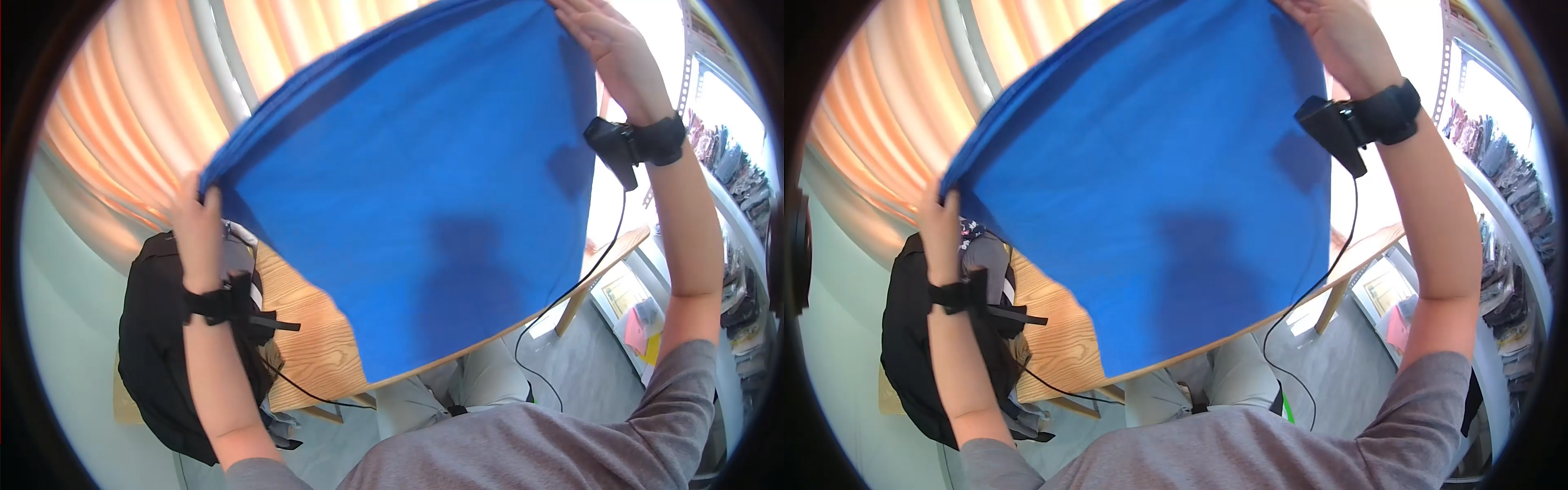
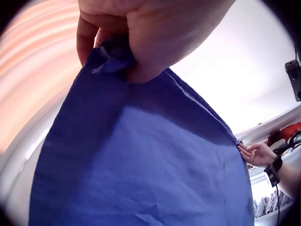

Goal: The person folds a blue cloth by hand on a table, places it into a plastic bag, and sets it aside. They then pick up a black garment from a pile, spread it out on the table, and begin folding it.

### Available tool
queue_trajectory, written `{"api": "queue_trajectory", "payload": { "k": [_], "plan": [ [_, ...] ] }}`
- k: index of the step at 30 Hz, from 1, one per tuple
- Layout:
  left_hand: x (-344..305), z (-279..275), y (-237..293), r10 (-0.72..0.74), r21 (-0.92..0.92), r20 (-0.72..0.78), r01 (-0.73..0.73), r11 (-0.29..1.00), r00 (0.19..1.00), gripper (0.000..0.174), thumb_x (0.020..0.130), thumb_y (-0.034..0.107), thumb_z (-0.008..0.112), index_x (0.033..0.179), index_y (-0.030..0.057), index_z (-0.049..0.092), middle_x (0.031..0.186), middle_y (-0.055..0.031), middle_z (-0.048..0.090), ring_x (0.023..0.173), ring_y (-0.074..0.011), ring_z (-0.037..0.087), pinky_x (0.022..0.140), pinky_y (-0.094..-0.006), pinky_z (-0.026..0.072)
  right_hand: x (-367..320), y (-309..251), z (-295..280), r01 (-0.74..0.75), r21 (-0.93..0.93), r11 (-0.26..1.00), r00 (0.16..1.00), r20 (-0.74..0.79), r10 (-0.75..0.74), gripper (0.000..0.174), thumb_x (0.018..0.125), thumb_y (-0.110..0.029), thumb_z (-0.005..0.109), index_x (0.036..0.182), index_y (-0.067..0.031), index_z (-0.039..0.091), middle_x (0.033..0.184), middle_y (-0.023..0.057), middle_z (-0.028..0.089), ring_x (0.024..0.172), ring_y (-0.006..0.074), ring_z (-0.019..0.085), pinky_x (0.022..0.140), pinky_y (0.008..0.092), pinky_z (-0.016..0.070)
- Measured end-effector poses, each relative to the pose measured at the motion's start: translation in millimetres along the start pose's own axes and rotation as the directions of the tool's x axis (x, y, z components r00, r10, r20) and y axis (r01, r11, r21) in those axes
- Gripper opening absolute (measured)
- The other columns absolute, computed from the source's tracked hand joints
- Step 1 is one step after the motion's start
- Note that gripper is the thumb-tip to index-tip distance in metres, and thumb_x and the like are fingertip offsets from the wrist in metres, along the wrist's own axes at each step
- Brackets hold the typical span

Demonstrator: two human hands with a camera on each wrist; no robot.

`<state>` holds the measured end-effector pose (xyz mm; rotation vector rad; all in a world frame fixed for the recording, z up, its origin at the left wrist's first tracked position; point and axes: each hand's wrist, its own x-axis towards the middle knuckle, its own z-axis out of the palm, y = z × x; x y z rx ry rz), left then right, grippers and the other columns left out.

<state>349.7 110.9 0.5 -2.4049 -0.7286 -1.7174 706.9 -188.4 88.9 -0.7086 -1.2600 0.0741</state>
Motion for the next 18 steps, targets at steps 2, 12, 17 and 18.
{"api": "queue_trajectory", "payload": {
  "k": [2,12,17,18],
  "plan": [
    [27.0,-24.2,-6.0,0.007,-0.057,0.007,-0.006,0.998,1.0,0.022,0.09,0.009,0.05,0.105,-0.005,0.056,0.087,-0.0071,0.059,0.082,-0.0135,0.053,0.074,-0.0269,0.0423,1.6,-20.8,-2.3,0.209,-0.661,0.721,0.974,0.207,-0.092,0.05,0.089,-0.004,0.049,0.133,0.0085,0.029,0.135,0.0247,0.037,0.124,0.0275,0.041,0.102,0.0315,0.0361],
    [151.8,-150.1,-21.5,0.179,0.008,0.081,-0.18,0.984,0.981,0.032,0.093,0.016,0.048,0.119,-0.0012,0.054,0.106,-0.0064,0.059,0.097,-0.0116,0.054,0.087,-0.0239,0.0407,16.6,-68.7,7.4,0.158,-0.046,0.986,0.987,0.048,-0.156,0.058,0.083,0.0,0.05,0.128,0.0208,0.021,0.145,0.0245,0.015,0.13,0.0295,0.031,0.107,0.0337,0.0316],
    [161.0,-103.1,-27.3,-0.082,0.024,0.339,0.078,0.997,0.937,0.035,0.09,0.012,0.048,0.123,0.0033,0.052,0.101,-0.005,0.061,0.091,-0.0107,0.056,0.079,-0.0236,0.0449,40.0,-10.0,-21.0,-0.039,0.024,0.999,0.977,0.209,0.033,0.069,0.085,-0.005,0.054,0.137,0.01,0.011,0.147,0.0204,0.012,0.13,0.0325,0.031,0.104,0.0343,0.0341],
    [155.4,-83.0,-28.5,-0.191,0.067,0.394,0.179,0.982,0.899,0.038,0.088,0.008,0.047,0.126,0.0052,0.051,0.103,-0.0043,0.06,0.088,-0.0109,0.056,0.077,-0.0229,0.0459,37.5,14.1,-17.7,-0.125,-0.007,0.992,0.984,0.127,0.124,0.055,0.086,-0.007,0.052,0.13,0.0097,0.024,0.138,0.0192,0.025,0.124,0.0286,0.037,0.102,0.0329,0.0358]
  ]
}}
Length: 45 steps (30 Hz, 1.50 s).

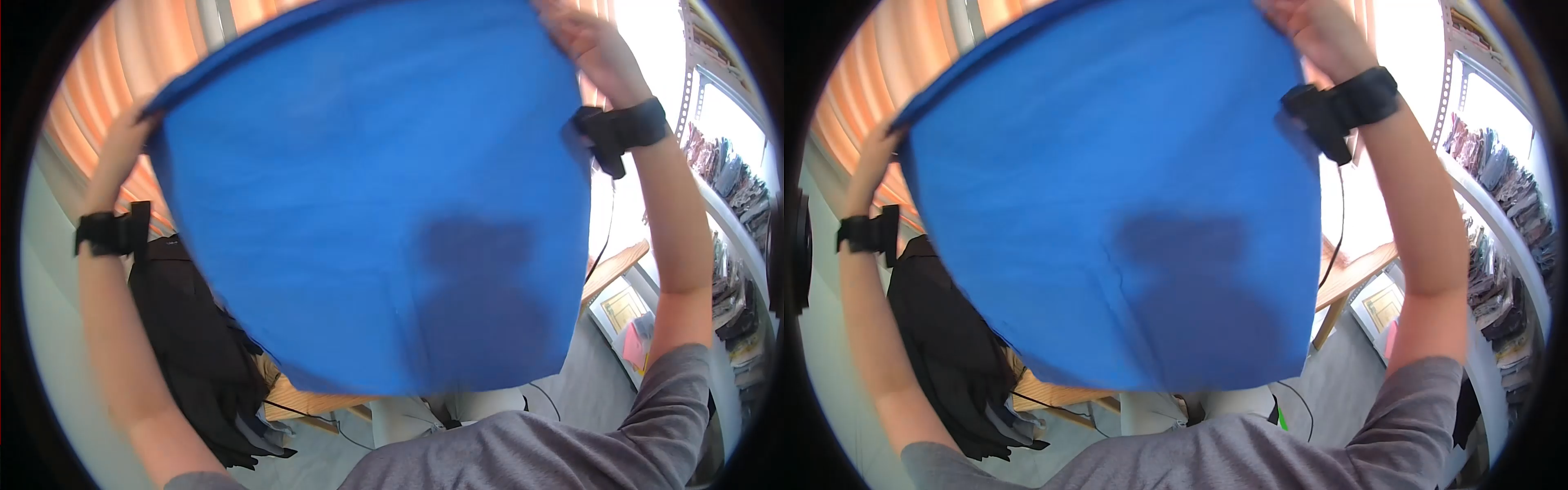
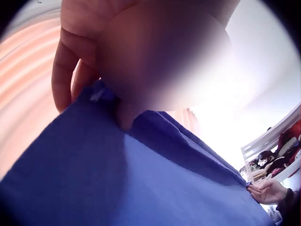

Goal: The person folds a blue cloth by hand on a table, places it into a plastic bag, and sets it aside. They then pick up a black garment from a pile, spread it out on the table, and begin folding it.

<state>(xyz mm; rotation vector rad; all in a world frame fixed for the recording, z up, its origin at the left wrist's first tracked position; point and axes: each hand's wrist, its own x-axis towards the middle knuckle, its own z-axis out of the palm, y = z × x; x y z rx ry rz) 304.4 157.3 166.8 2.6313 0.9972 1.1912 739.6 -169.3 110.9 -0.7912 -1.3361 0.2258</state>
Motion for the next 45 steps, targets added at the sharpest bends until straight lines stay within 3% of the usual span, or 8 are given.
{"api": "queue_trajectory", "payload": {
  "k": [4,9,20,28,33,38,41,45],
  "plan": [
    [29.9,106.5,-56.7,0.137,0.021,0.08,-0.139,0.99,0.987,0.035,0.081,0.0,0.045,0.113,0.0011,0.06,0.099,-0.008,0.065,0.094,-0.017,0.058,0.084,-0.0288,0.0444,7.2,103.3,2.0,-0.283,0.106,0.953,0.933,-0.201,0.3,0.04,0.076,0.001,0.057,0.114,0.0093,0.045,0.114,0.0138,0.057,0.102,0.0173,0.055,0.091,0.0288,0.0414],
    [24.3,204.3,-81.6,0.111,0.157,-0.089,-0.096,0.983,0.99,0.019,0.082,0.002,0.051,0.099,0.0004,0.059,0.094,-0.0166,0.061,0.091,-0.0285,0.057,0.081,-0.0336,0.0434,-5.5,189.3,5.4,-0.321,0.199,0.926,0.889,-0.274,0.368,0.048,0.077,0.008,0.048,0.121,0.0156,0.033,0.134,0.0235,0.04,0.124,0.0268,0.043,0.096,0.0281,0.0398],
    [-158.8,216.2,-100.2,0.207,-0.102,0.202,-0.19,0.977,0.957,0.019,0.072,-0.006,0.057,0.091,-0.0036,0.059,0.085,-0.0127,0.052,0.081,-0.0259,0.054,0.074,-0.0294,0.0429,-183.5,196.5,0.1,-0.532,0.277,0.801,0.828,-0.028,0.56,0.036,0.088,-0.005,0.047,0.123,0.004,0.042,0.124,0.016,0.05,0.12,0.0232,0.045,0.103,0.0345,0.0333],
    [-261.7,263.9,-123.1,-0.007,0.036,0.607,-0.019,0.999,0.795,0.019,0.074,0.001,0.059,0.093,0.0016,0.06,0.093,-0.0105,0.059,0.091,-0.0303,0.056,0.078,-0.0359,0.0453,-290.3,234.5,16.2,-0.865,0.436,0.248,0.247,-0.06,0.967,0.029,0.095,-0.02,0.043,0.115,0.0015,0.047,0.102,0.0118,0.062,0.084,0.0195,0.062,0.08,0.0302,0.0508],
    [-245.3,264.7,-117.5,-0.115,0.139,0.57,0.043,0.989,0.813,0.019,0.075,0.002,0.057,0.094,0.0045,0.062,0.095,-0.0125,0.061,0.09,-0.0313,0.057,0.076,-0.0371,0.0463,-279.7,243.2,24.6,-0.872,0.463,0.16,0.143,-0.071,0.987,0.012,0.087,-0.012,0.059,0.094,-0.0017,0.059,0.087,0.0056,0.062,0.078,0.0171,0.06,0.069,0.0281,0.051],
    [-182.8,268.0,-138.7,-0.127,0.235,0.486,0.01,0.972,0.865,0.024,0.075,0.005,0.055,0.098,0.0062,0.063,0.094,-0.015,0.063,0.088,-0.0328,0.06,0.075,-0.0379,0.0476,-225.3,277.1,7.7,-0.923,0.328,0.201,0.236,0.071,0.969,0.009,0.082,0.002,0.053,0.09,-0.0007,0.057,0.087,0.007,0.061,0.072,0.016,0.056,0.062,0.0259,0.0497],
    [-132.4,277.4,-156.4,-0.023,0.19,0.091,0.005,0.982,0.996,0.024,0.076,0.003,0.054,0.098,0.0058,0.063,0.093,-0.0172,0.062,0.088,-0.0334,0.059,0.075,-0.0389,0.0473,-169.0,299.3,-2.3,-0.729,0.494,0.474,0.529,-0.032,0.848,0.013,0.085,0.002,0.049,0.095,-0.0005,0.056,0.09,0.0074,0.059,0.076,0.0158,0.055,0.063,0.0244,0.0489],
    [-120.2,254.4,-107.4,0.111,0.105,-0.413,-0.074,0.992,0.904,0.025,0.073,-0.006,0.051,0.093,0.0029,0.063,0.09,-0.0145,0.062,0.091,-0.0325,0.057,0.081,-0.0352,0.0453,-145.2,249.5,12.8,-0.576,0.473,0.667,0.704,-0.127,0.699,0.02,0.087,0.001,0.045,0.107,0.0002,0.052,0.099,0.0072,0.057,0.083,0.0131,0.055,0.068,0.022,0.0483]
  ]
}}
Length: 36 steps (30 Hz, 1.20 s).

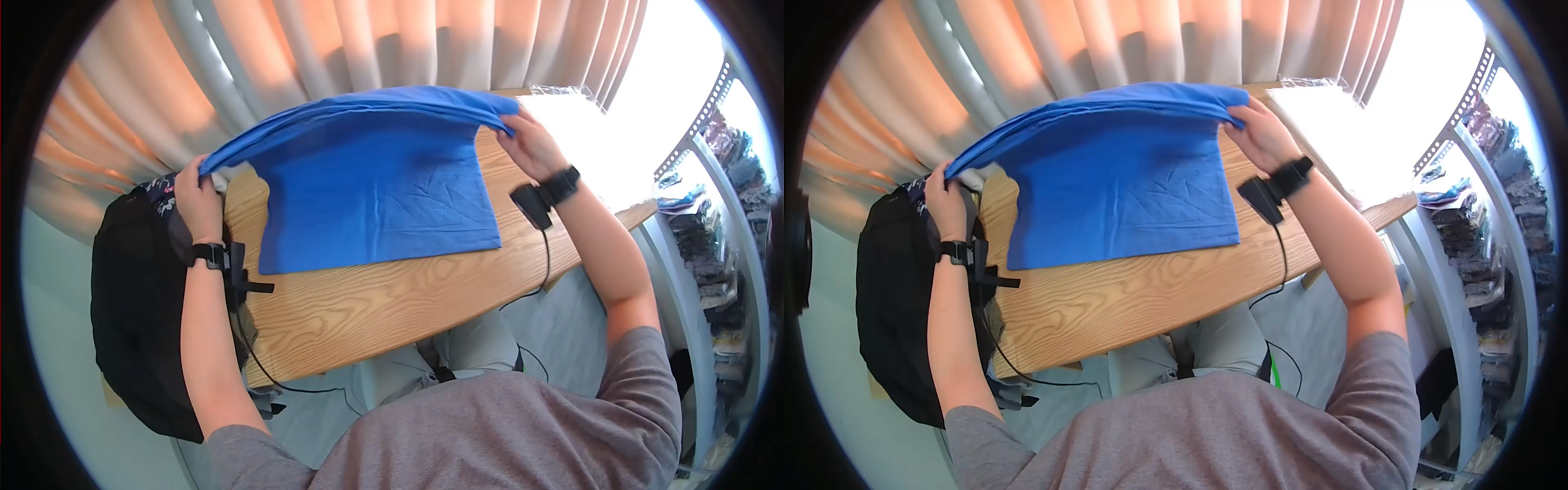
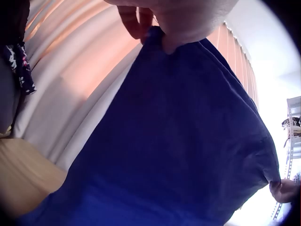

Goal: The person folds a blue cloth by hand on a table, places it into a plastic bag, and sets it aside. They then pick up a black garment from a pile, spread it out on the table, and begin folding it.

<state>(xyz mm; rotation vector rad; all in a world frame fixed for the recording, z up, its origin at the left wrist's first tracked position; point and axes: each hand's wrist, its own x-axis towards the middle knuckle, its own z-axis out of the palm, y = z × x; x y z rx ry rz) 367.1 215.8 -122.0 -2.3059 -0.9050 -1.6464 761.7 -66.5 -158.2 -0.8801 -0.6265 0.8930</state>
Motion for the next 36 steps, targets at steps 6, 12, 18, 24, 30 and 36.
{"api": "queue_trajectory", "payload": {
  "k": [6,12,18,24,30,36],
  "plan": [
    [-92.1,-7.0,-46.4,0.159,-0.142,0.636,-0.088,0.986,0.755,0.026,0.067,-0.007,0.057,0.089,0.0047,0.065,0.094,-0.0111,0.063,0.092,-0.0278,0.057,0.083,-0.0351,0.0444,-62.8,80.7,-71.3,-0.469,-0.247,0.848,0.883,-0.124,0.453,0.017,0.086,-0.004,0.052,0.103,-0.0011,0.057,0.096,0.005,0.061,0.085,0.0138,0.059,0.072,0.0241,0.0499],
    [-136.3,-5.0,-48.7,0.012,-0.109,0.813,0.132,0.985,0.581,0.019,0.07,-0.005,0.059,0.087,-0.0008,0.063,0.101,-0.0128,0.063,0.095,-0.0315,0.058,0.081,-0.0345,0.0454,-79.3,92.2,-54.4,-0.557,-0.427,0.712,0.831,-0.288,0.476,0.016,0.085,-0.008,0.056,0.1,-0.0002,0.057,0.095,0.0055,0.061,0.083,0.0152,0.061,0.07,0.025,0.0507],
    [-135.8,-5.5,-35.8,0.023,-0.065,0.815,0.052,0.997,0.579,0.018,0.07,-0.007,0.056,0.086,-0.0007,0.06,0.092,-0.0138,0.061,0.089,-0.0347,0.057,0.077,-0.0372,0.0451,-78.8,94.0,-58.3,-0.542,-0.49,0.683,0.84,-0.311,0.444,0.017,0.086,-0.009,0.056,0.1,0.0013,0.057,0.093,0.0072,0.061,0.08,0.0158,0.062,0.068,0.0241,0.0512],
    [-144.8,-43.4,15.7,0.069,-0.078,0.882,0.002,0.997,0.466,0.016,0.069,-0.003,0.058,0.084,0.0026,0.06,0.087,-0.0116,0.06,0.086,-0.0325,0.057,0.074,-0.0377,0.046,-109.2,67.1,-84.9,-0.579,-0.461,0.672,0.814,-0.36,0.455,0.018,0.086,-0.009,0.057,0.099,0.0024,0.056,0.092,0.0079,0.061,0.078,0.0173,0.063,0.068,0.0243,0.0523],
    [-124.2,-62.1,41.0,0.158,-0.125,0.757,-0.098,0.987,0.634,0.02,0.066,0.0,0.061,0.084,0.0088,0.065,0.085,-0.0076,0.064,0.079,-0.0281,0.061,0.068,-0.0355,0.0489,-133.0,47.4,-97.8,-0.625,-0.433,0.649,0.776,-0.433,0.459,0.017,0.086,-0.01,0.056,0.099,0.0018,0.055,0.092,0.0075,0.06,0.078,0.018,0.064,0.067,0.0249,0.0527],
    [-120.0,-59.6,45.9,0.385,-0.038,0.35,-0.397,0.917,0.854,0.022,0.062,-0.001,0.06,0.083,0.0067,0.062,0.087,-0.0035,0.064,0.079,-0.0234,0.058,0.063,-0.0336,0.0471,-137.9,55.6,-96.3,-0.573,-0.521,0.632,0.817,-0.417,0.398,0.015,0.087,-0.011,0.055,0.097,0.0009,0.055,0.086,0.0052,0.058,0.076,0.0158,0.063,0.063,0.0231,0.0511]
  ]
}}
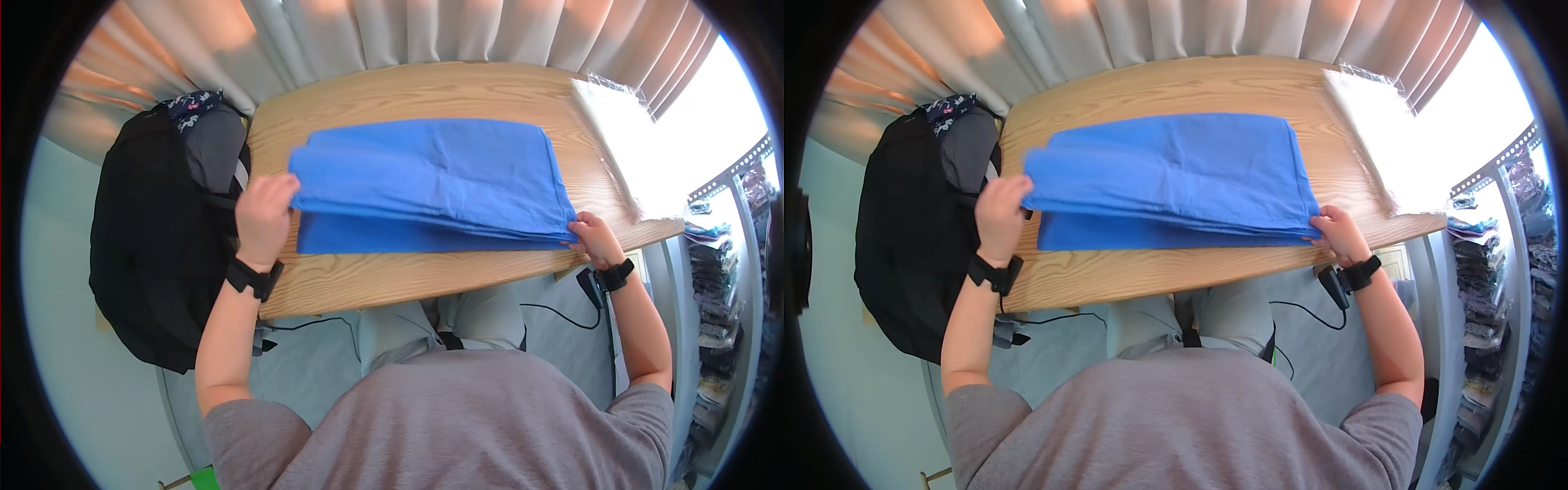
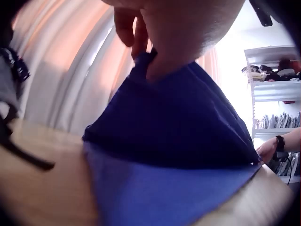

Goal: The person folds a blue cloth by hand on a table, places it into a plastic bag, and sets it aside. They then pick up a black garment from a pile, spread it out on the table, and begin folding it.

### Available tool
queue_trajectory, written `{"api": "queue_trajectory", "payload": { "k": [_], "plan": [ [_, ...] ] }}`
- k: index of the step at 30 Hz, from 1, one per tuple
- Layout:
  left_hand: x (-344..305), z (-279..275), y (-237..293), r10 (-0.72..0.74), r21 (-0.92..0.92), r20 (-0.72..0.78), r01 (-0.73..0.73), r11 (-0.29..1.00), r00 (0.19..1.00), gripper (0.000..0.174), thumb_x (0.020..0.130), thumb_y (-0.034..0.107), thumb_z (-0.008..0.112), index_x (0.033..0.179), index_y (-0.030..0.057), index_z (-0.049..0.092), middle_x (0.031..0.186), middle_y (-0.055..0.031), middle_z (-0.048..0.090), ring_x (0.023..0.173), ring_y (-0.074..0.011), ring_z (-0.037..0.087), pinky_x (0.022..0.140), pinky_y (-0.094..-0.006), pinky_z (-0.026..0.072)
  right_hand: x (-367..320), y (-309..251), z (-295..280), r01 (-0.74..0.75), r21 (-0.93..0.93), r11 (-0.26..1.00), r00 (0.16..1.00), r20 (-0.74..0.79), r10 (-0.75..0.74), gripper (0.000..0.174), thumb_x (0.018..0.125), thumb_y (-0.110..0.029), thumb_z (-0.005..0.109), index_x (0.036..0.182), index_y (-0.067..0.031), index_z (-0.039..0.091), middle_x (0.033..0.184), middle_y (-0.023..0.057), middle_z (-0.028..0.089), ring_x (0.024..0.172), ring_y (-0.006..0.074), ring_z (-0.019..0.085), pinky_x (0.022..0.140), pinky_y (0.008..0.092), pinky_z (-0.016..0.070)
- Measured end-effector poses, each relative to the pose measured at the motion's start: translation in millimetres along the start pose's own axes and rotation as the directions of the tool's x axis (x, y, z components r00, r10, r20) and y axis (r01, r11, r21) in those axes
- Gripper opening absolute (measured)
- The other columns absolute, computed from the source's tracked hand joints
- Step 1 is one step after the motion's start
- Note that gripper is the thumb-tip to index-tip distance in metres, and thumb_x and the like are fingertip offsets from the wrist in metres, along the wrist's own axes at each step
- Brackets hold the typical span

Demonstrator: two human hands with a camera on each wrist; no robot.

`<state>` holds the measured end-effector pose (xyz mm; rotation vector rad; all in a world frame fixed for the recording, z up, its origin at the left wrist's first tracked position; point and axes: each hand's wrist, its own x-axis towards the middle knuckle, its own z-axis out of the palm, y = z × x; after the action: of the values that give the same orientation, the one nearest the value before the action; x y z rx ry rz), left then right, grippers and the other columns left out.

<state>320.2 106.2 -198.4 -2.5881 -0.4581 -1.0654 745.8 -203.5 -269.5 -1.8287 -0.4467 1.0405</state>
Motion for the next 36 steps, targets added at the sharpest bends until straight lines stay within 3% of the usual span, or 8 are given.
{"api": "queue_trajectory", "payload": {
  "k": [3,12,17,27,29,32,33,36],
  "plan": [
    [-44.3,14.0,-4.6,0.044,-0.177,0.53,0.06,0.982,0.847,0.022,0.062,-0.005,0.057,0.081,0.0058,0.061,0.088,-0.0038,0.06,0.081,-0.0253,0.057,0.067,-0.0344,0.0474,1.8,3.9,0.5,0.02,0.004,1.0,0.999,-0.03,-0.02,0.014,0.087,-0.011,0.055,0.095,0.0004,0.055,0.084,0.0043,0.057,0.074,0.0144,0.062,0.059,0.0212,0.0495],
    [-40.0,-9.3,9.9,-0.098,-0.181,0.736,0.335,0.925,0.67,0.028,0.072,0.007,0.063,0.1,0.0038,0.061,0.101,-0.0088,0.056,0.096,-0.0284,0.056,0.078,-0.037,0.0473,-5.2,0.6,8.4,0.059,-0.017,0.998,0.996,-0.069,-0.06,0.016,0.085,-0.015,0.059,0.09,-0.0008,0.054,0.077,0.0028,0.057,0.063,0.0104,0.059,0.055,0.0185,0.0467],
    [-41.8,-13.3,18.5,-0.052,-0.163,0.762,0.269,0.949,0.645,0.036,0.077,0.014,0.065,0.111,0.0055,0.059,0.104,-0.0119,0.055,0.097,-0.0285,0.056,0.081,-0.0373,0.0468,-10.1,4.2,16.0,0.113,-0.604,0.789,0.938,-0.197,-0.285,0.037,0.08,-0.027,0.066,0.092,0.0066,0.057,0.078,0.0113,0.062,0.073,0.0177,0.061,0.064,0.0284,0.0472],
    [-32.6,-48.2,56.9,-0.042,-0.134,0.834,0.274,0.952,0.551,0.023,0.076,0.021,0.066,0.095,0.0089,0.068,0.093,-0.0062,0.056,0.08,-0.0241,0.059,0.067,-0.036,0.0476,-32.2,14.1,0.1,0.046,-0.153,0.987,0.998,-0.039,-0.053,0.019,0.09,-0.017,0.057,0.098,-0.0013,0.051,0.07,0.0048,0.061,0.058,0.0093,0.06,0.053,0.0183,0.048],
    [-15.3,-51.6,50.8,-0.06,-0.085,0.932,0.378,0.922,0.357,0.032,0.076,0.024,0.066,0.105,0.0102,0.065,0.103,-0.0088,0.057,0.091,-0.0268,0.058,0.075,-0.0366,0.0475,-32.5,16.8,0.0,0.064,-0.127,0.99,0.997,-0.043,-0.07,0.016,0.089,-0.016,0.058,0.094,-0.0021,0.051,0.071,0.0039,0.061,0.054,0.0093,0.059,0.052,0.0189,0.0475],
    [-2.8,-40.5,56.4,0.034,-0.294,0.703,0.246,0.924,0.711,0.048,0.084,0.028,0.057,0.128,0.0103,0.049,0.131,-0.0152,0.044,0.12,-0.032,0.043,0.097,-0.0398,0.037,-34.5,19.5,3.9,0.089,-0.123,0.988,0.991,-0.085,-0.1,0.016,0.088,-0.015,0.058,0.094,-0.0015,0.052,0.071,0.004,0.061,0.054,0.0092,0.059,0.052,0.0187,0.0474],
    [-9.4,-34.1,56.5,0.025,-0.287,0.703,0.251,0.925,0.711,0.048,0.084,0.028,0.057,0.128,0.0103,0.049,0.131,-0.0152,0.044,0.12,-0.032,0.043,0.097,-0.0398,0.037,-32.8,22.7,3.1,0.095,-0.113,0.989,0.99,-0.094,-0.106,0.016,0.088,-0.014,0.059,0.094,-0.0013,0.052,0.072,0.0039,0.061,0.054,0.0089,0.058,0.052,0.0186,0.0474],
    [-36.9,-0.5,50.7,0.038,-0.135,0.935,0.258,0.957,0.352,0.057,0.094,0.037,0.041,0.144,0.018,0.021,0.151,-0.0138,0.008,0.139,-0.033,0.004,0.11,-0.0466,0.0113,-33.9,24.0,5.4,0.127,-0.1,0.987,0.987,-0.087,-0.136,0.015,0.088,-0.013,0.059,0.094,-0.001,0.053,0.073,0.0032,0.061,0.057,0.0079,0.058,0.054,0.0184,0.0475]
  ]
}}
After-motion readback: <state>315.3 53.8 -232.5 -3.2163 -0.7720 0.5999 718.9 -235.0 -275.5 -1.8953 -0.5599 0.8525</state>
